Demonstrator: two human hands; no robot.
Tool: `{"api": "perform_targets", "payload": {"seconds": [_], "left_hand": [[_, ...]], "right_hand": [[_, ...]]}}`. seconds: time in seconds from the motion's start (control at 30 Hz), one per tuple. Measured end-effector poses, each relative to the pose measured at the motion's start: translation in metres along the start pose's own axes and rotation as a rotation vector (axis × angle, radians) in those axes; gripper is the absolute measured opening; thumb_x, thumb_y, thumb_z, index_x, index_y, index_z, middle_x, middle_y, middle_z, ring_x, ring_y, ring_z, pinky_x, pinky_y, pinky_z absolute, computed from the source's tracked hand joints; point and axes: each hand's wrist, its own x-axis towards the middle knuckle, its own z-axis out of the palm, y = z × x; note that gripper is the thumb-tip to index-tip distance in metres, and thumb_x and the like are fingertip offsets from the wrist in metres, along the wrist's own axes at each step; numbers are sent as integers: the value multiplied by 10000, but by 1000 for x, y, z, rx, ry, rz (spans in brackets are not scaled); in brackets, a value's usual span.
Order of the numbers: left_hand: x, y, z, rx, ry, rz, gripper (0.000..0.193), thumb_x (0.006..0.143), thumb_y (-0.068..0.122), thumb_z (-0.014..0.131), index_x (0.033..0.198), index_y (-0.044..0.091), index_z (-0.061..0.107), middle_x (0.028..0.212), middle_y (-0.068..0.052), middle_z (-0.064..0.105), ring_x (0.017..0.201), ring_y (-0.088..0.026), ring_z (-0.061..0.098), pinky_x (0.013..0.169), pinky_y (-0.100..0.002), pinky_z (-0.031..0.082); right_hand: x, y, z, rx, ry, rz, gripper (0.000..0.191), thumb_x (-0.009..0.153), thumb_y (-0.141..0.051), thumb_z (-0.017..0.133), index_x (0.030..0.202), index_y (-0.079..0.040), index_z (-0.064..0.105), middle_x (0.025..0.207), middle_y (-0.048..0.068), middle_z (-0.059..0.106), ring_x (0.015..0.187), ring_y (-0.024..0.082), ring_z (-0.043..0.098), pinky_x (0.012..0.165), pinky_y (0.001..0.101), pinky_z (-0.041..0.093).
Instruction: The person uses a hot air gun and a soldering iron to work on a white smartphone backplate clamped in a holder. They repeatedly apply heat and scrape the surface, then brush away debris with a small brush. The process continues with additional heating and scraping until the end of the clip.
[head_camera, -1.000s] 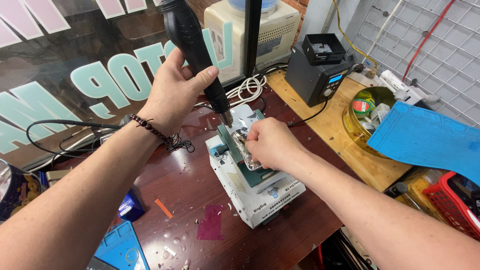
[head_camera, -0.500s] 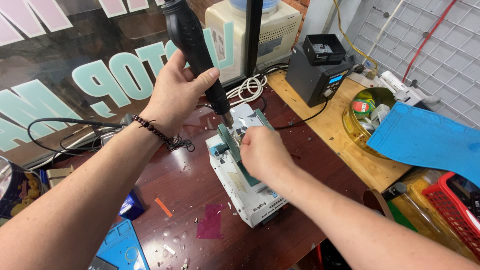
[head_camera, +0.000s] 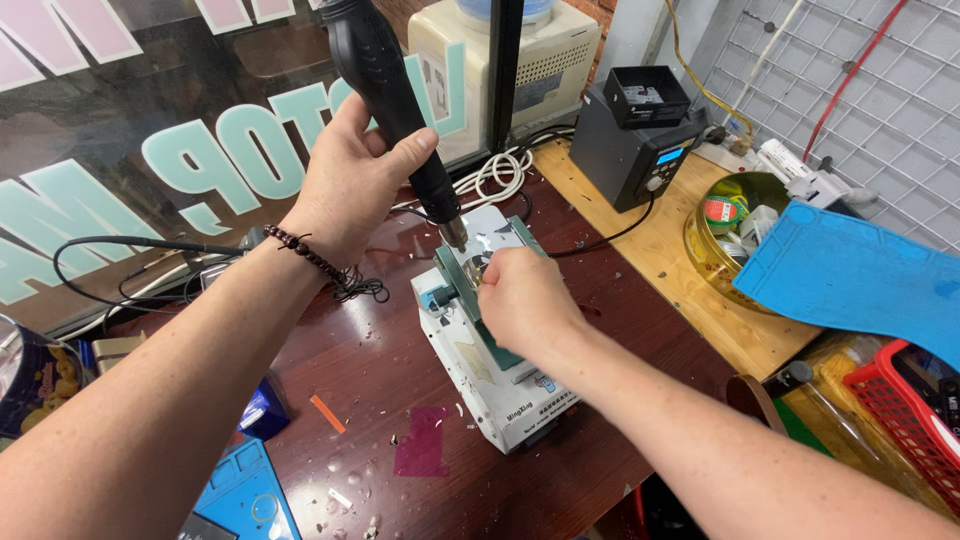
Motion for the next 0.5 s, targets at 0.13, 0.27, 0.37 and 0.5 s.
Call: {"api": "perform_targets", "payload": {"seconds": [0.13,0.27,0.37,0.5], "left_hand": [[0,1,0,3,-9,0,468,977,183,670,1383,63,469,1143,-112,750,1001,-159,753,849,-331,668],[0,2,2,-19,0,-18,461,970,169,670,1375,67,476,1122,-105,744,963,-159,738,810,-336,664],[2,3,7,-38,-8,-18,462,962,158,672,1372,71,477,1105,-99,741,950,-160,730,803,-343,658],[-2,7,-3,-34,-33,17,463,970,157,666,1375,63,462,1094,-103,737,970,-162,734,849,-343,655]], "right_hand": [[22,9,-26,82,-315,285,85,891,-91,664,826,-41,688,664,97,721,494,163,649,478,370,527],[14,5,-18,77,-262,234,107,880,-77,653,797,-27,697,653,96,735,492,155,680,492,335,564],[-3,-4,-1,28,-12,100,114,898,-75,649,806,-31,702,643,118,714,503,148,673,528,305,540],[11,-1,-17,90,-257,255,111,892,-88,641,803,-36,684,671,116,740,503,161,677,492,341,554]]}}
